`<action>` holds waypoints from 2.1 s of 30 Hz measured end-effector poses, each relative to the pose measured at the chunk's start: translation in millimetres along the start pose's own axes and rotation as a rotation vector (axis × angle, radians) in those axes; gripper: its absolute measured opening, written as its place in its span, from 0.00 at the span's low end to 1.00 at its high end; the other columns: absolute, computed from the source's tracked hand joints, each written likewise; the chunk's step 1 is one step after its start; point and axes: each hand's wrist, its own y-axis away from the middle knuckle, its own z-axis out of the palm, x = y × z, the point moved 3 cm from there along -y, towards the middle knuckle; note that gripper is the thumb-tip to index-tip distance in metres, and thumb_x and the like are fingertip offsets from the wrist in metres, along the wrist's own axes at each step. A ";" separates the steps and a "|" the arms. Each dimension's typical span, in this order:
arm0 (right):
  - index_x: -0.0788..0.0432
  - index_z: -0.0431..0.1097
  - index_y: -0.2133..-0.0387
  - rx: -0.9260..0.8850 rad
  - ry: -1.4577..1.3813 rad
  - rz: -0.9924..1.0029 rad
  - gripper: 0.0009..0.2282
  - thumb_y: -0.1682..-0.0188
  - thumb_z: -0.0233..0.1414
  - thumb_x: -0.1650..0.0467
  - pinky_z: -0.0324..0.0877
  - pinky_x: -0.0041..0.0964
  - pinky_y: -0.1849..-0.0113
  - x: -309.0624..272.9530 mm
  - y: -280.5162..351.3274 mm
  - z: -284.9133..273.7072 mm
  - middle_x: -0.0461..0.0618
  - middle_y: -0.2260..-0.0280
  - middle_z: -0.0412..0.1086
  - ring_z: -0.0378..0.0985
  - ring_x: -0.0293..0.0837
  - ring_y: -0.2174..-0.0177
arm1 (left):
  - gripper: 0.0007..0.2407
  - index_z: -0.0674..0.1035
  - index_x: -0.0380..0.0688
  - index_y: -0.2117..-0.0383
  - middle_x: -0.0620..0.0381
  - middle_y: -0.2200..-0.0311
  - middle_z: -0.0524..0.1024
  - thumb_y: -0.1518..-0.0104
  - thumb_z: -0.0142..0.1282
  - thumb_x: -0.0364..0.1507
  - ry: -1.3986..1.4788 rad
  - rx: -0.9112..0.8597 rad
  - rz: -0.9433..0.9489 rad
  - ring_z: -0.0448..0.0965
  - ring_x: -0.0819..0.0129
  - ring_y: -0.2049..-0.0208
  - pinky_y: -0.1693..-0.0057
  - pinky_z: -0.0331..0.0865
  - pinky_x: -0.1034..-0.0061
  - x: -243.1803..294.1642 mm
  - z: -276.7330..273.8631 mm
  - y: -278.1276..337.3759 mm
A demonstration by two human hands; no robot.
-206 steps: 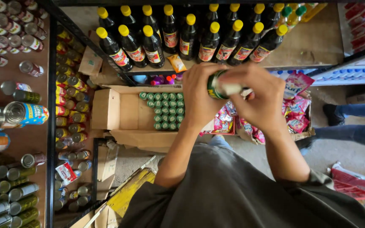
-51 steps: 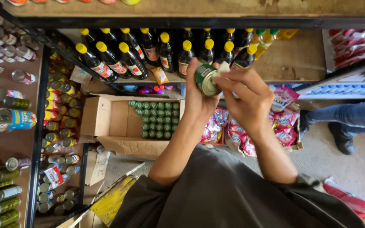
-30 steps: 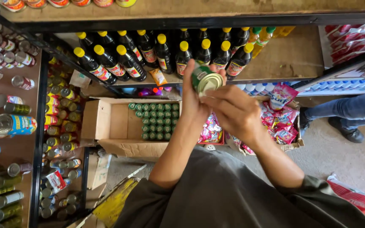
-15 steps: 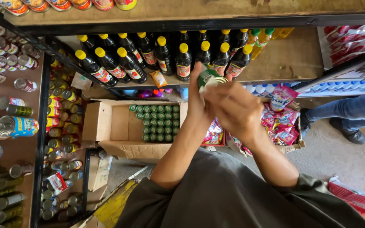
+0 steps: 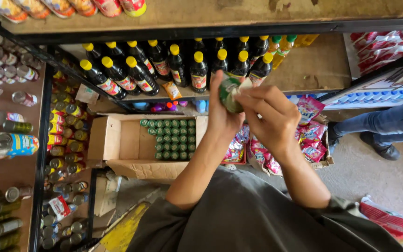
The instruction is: Wiping individual cans of sardines with a cloth and organizing them on store shelves.
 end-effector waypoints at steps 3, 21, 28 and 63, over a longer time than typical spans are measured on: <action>0.63 0.81 0.72 -0.060 -0.030 0.010 0.06 0.54 0.62 0.83 0.75 0.38 0.69 -11.9 5.8 4.9 0.55 0.68 0.77 0.81 0.50 0.73 | 0.27 0.74 0.38 0.57 0.51 0.63 0.82 0.53 0.72 0.46 0.028 0.004 -0.060 0.85 0.53 0.63 0.52 0.82 0.61 -3.7 22.6 28.2; 0.61 0.77 0.66 -0.012 -0.223 0.425 0.08 0.46 0.47 0.74 0.69 0.45 0.58 73.2 41.9 -20.2 0.55 0.68 0.71 0.72 0.50 0.67 | 0.13 0.70 0.42 0.57 0.37 0.59 0.79 0.42 0.63 0.25 -0.372 -0.347 0.359 0.82 0.34 0.61 0.56 0.79 0.43 40.2 74.7 49.7; 0.65 0.64 0.39 -0.190 -0.297 0.472 0.26 0.46 0.50 0.60 0.66 0.52 0.61 65.2 6.9 13.6 0.64 0.69 0.70 0.69 0.51 0.66 | 0.31 0.73 0.44 0.44 0.51 0.56 0.77 0.58 0.76 0.27 -0.873 -0.473 0.656 0.78 0.66 0.54 0.49 0.76 0.71 52.9 80.1 23.8; 0.60 0.53 0.40 -0.006 0.334 0.209 0.38 0.52 0.70 0.54 0.63 0.56 0.53 255.3 -156.5 119.7 0.55 0.64 0.77 0.79 0.62 0.63 | 0.21 0.70 0.39 0.51 0.42 0.56 0.76 0.49 0.65 0.31 -1.300 -0.721 2.354 0.81 0.46 0.52 0.45 0.81 0.62 121.7 215.7 269.3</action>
